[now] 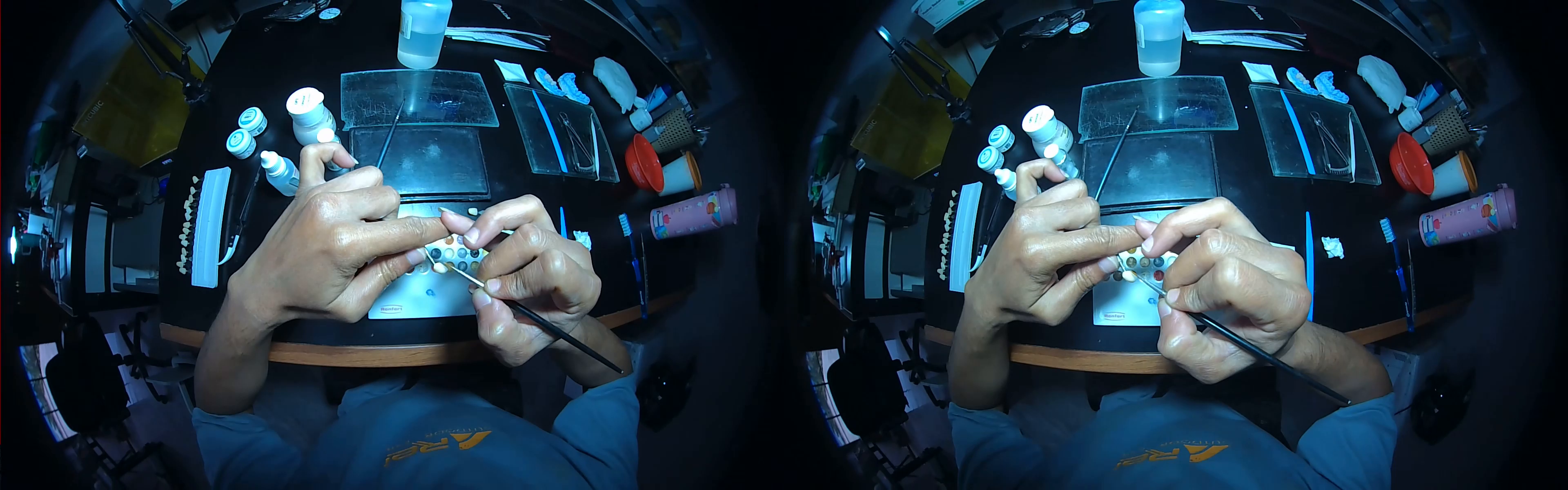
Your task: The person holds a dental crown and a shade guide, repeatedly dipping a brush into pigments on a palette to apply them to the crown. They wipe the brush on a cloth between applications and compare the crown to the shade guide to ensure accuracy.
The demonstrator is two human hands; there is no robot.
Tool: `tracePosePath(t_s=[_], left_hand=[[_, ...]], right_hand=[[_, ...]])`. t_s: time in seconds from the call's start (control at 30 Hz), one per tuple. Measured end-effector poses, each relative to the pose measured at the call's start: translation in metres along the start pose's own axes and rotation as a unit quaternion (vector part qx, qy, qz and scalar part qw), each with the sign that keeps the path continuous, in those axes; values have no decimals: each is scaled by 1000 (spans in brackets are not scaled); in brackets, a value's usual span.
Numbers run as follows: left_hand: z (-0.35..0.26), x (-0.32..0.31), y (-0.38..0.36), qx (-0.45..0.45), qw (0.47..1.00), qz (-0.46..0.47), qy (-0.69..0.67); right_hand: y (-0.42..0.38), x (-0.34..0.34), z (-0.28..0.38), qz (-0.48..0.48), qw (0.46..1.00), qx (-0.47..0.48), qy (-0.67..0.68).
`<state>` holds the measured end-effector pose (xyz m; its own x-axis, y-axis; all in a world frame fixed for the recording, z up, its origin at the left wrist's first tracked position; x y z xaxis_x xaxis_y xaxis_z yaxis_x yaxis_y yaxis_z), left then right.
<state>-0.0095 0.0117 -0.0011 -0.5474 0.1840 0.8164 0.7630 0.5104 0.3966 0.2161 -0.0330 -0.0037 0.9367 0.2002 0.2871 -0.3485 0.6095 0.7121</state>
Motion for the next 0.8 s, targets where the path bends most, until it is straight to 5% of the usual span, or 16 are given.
tracePosePath(t_s=[0.8], left_hand=[[0, 0, 0, -3, 999, -9, -31]], right_hand=[[3, 0, 4, 26, 999, 26, -16]])
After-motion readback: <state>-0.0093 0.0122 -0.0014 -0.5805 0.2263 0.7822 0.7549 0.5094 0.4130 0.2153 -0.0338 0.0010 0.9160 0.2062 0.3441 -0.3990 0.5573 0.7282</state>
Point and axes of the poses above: each hand's wrist, its own y-axis towards the middle knuckle, its own x-axis out of the back of the hand, z = x × y, the point moved 2 cm from there along y, towards the middle knuckle, and after that the axes turned 5 degrees about z, right-handed, at the moved point
